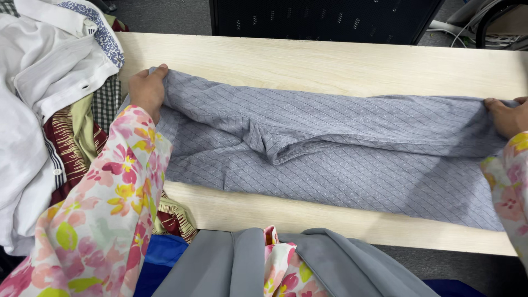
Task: The person folds a grey striped button-up shirt on a light wooden table. They button the collar, smooth the fabric, fold the sleeves inward, fold the sides, and roll the shirt into a compact bundle before placing it into a purple basket.
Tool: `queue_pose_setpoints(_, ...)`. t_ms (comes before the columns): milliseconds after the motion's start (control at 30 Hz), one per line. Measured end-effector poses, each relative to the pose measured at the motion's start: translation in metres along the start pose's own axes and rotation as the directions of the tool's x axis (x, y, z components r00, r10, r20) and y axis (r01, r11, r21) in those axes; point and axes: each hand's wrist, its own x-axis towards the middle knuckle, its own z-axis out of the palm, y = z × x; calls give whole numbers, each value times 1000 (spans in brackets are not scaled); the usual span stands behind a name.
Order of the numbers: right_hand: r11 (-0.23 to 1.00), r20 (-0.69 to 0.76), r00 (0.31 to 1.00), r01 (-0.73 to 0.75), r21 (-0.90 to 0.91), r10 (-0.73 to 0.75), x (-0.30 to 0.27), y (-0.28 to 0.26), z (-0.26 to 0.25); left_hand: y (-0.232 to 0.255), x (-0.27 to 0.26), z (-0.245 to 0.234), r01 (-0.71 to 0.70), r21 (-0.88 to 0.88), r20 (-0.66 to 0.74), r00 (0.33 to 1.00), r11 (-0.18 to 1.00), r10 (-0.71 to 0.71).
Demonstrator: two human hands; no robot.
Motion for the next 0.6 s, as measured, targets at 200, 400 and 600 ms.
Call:
queue_pose_setpoints(200,966,278,956,-157,207,96,31,38,0,-1,-8,4,-36,-131,-29,999,991,32)
queue_pose_setpoints(400,972,298,953,-115,203,51,24,29,-7,-2,-5,-8,56,-318,-40,997,947,-73)
queue_pose_setpoints(600,991,219,973,-91,95,68,17,46,-17,-14,3,-12,237,-308,-23,966,922,-256)
